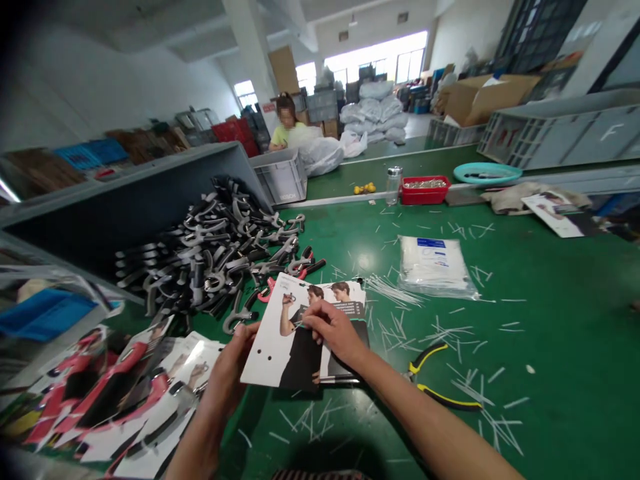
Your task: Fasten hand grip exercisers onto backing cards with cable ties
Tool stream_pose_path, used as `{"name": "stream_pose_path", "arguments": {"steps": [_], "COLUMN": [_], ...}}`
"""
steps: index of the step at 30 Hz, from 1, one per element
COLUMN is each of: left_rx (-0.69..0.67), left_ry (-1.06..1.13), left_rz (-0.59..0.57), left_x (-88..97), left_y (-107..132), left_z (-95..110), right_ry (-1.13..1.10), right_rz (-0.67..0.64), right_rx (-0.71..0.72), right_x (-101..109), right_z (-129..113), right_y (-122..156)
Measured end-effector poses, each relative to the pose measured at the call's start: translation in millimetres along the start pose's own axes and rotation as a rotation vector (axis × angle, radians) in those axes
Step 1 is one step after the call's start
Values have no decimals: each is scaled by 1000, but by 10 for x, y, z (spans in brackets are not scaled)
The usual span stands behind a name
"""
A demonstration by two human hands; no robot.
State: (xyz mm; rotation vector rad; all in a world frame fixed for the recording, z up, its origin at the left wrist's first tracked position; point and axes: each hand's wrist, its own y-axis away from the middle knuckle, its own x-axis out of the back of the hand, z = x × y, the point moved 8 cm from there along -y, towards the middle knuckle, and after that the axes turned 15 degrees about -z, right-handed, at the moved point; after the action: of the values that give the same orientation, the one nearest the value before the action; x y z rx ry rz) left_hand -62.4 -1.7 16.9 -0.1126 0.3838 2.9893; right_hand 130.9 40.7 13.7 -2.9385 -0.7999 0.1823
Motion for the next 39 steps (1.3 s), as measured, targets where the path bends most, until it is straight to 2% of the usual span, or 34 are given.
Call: {"name": "stream_pose_path", "arguments": {"steps": [3,5,8,10,13,16,19,22,25,28,35,39], "left_rx": [153,157,124,121,124,108,67,99,161,137,48,35], "left_ry": [40,31,27,11,-12,4,73,208,329,374,387,363], "left_rz": [-146,-186,-167,-158,-182,-148,-68,-45,-29,5,62,49], "left_x": [-62,-92,-96,-112,-211,-293,-277,-229,-185,-150,-111,-92], "left_y": [71,103,113,67,-102,-275,-304,-208,-123,-142,-295,-304], "left_z": [-136,-170,-191,-218,-275,-306,-302,-387,-524,-558,-433,-451], "right_ry": [-82,-33,310,758,964,1039,1079,1083,1053,976,619,423], "right_rz": [38,90,224,311,354,394,429,438,436,420,377,337], "right_rx": [43,45,-69,-213,-303,-405,-508,-561,-559,-515,-462,-397], "right_x": [56,230,797,1272,1853,2180,2318,2398,2477,2530,2507,2356], "right_z": [-19,-8,52,54,89,158,240,275,219,114,42,-4], "right_y": [53,160,418,591,732,737,657,565,518,524,689,729]}}
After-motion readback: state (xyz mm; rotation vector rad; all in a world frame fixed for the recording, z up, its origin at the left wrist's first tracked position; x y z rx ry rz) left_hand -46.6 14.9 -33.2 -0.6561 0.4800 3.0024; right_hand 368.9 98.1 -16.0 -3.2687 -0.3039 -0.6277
